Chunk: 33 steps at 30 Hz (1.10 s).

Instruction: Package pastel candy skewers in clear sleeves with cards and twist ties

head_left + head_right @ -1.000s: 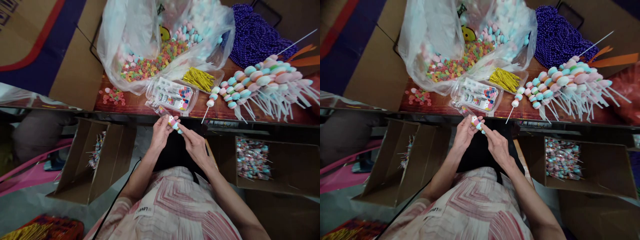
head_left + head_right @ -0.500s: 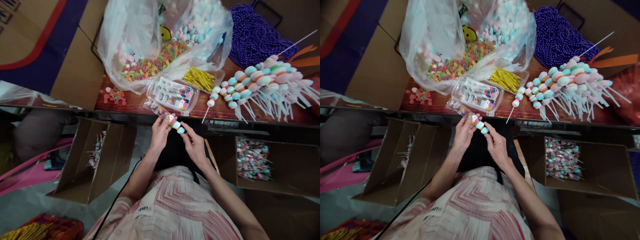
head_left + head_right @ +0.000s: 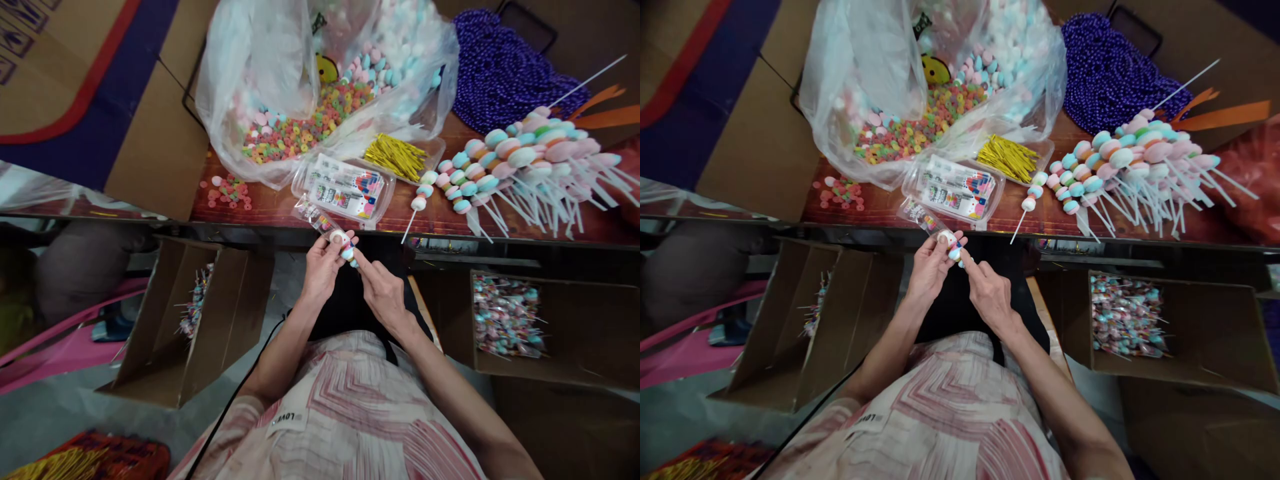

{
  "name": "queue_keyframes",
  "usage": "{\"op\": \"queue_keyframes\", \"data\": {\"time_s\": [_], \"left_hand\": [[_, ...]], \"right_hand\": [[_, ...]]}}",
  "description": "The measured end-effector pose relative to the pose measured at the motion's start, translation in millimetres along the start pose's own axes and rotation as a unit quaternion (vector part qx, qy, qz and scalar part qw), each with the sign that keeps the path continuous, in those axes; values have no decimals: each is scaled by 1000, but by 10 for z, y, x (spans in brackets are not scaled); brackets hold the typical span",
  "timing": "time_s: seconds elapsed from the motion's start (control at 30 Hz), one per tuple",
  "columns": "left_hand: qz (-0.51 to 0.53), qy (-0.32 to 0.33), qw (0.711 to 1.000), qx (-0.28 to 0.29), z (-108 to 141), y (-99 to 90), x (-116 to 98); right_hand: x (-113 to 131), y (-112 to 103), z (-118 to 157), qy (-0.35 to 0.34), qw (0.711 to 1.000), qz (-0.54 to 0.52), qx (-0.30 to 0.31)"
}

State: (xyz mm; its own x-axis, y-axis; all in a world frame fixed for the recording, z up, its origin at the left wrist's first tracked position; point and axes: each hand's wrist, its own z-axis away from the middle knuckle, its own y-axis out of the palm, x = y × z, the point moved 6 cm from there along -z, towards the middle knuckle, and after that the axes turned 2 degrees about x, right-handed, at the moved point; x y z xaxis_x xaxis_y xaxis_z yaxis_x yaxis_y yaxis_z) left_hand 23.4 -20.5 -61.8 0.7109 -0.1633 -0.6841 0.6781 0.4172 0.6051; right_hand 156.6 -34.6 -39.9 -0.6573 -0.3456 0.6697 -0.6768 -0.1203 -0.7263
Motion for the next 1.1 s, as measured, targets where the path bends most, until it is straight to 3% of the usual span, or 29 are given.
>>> {"op": "queue_keyframes", "data": {"time_s": [0.27, 0.6, 0.83, 0.97, 1.1], "left_hand": [[-17, -9, 1000, 4, 1, -5, 41], [-5, -17, 1000, 14, 15, 32, 48], [-22, -17, 999, 18, 34, 4, 72], [-32, -21, 999, 21, 40, -4, 110], [-31, -35, 999, 17, 26, -16, 155]], "right_hand": [[-39, -90, -78, 46, 985, -163, 12], [-56, -21, 63, -57, 997, 48, 13], [-70, 4, 59, -43, 976, 210, 42], [-48, 26, 48, -38, 970, 234, 57], [-56, 10, 34, -30, 983, 177, 50]]}}
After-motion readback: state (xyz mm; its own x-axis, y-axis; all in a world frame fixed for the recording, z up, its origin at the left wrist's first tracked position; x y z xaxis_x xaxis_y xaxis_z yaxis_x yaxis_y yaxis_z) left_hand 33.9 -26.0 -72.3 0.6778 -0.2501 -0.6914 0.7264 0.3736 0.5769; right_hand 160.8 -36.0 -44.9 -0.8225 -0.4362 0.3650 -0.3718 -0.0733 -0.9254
